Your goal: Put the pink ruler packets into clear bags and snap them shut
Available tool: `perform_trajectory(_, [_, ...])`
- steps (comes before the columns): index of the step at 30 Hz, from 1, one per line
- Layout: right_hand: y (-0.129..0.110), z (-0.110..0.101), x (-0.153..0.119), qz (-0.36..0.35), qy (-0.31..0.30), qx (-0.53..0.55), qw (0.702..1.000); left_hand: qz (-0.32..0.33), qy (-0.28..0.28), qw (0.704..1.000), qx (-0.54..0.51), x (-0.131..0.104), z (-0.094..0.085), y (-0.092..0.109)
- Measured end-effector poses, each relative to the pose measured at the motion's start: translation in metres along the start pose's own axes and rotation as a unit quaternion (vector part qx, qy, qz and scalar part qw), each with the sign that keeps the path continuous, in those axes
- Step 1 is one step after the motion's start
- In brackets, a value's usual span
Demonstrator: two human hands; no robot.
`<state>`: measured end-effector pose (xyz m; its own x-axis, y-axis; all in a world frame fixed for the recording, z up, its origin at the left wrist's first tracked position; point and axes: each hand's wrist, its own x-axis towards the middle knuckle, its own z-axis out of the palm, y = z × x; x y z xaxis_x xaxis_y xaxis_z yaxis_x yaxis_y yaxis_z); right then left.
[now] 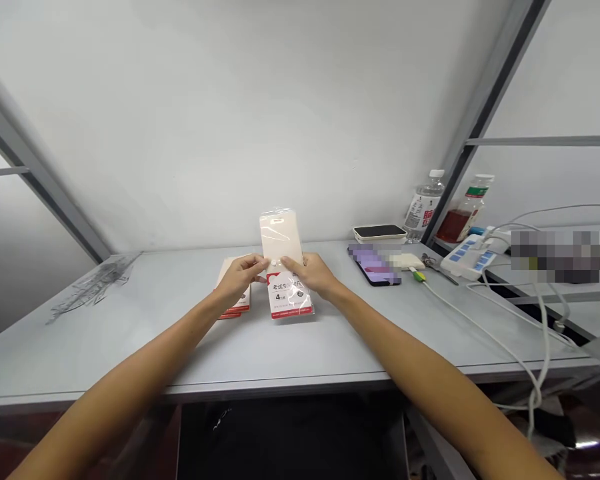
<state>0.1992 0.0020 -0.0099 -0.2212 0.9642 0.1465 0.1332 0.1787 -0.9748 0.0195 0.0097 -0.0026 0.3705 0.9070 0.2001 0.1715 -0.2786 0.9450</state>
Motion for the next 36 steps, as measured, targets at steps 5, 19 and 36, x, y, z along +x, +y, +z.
perform_trajectory(5, [0.002,-0.008,0.008,0.003,0.022,-0.048,0.999,0.004,0.056,0.992,0.11,0.006,-0.01,-0.001])
perform_trajectory(19, [0.029,-0.038,0.016,0.153,0.126,-0.461,0.865,-0.254,0.07,0.84,0.474,0.017,-0.071,-0.03])
perform_trajectory(36, [0.016,-0.039,0.011,0.122,0.105,-0.583,0.796,-0.232,0.053,0.821,0.518,0.006,-0.046,-0.008])
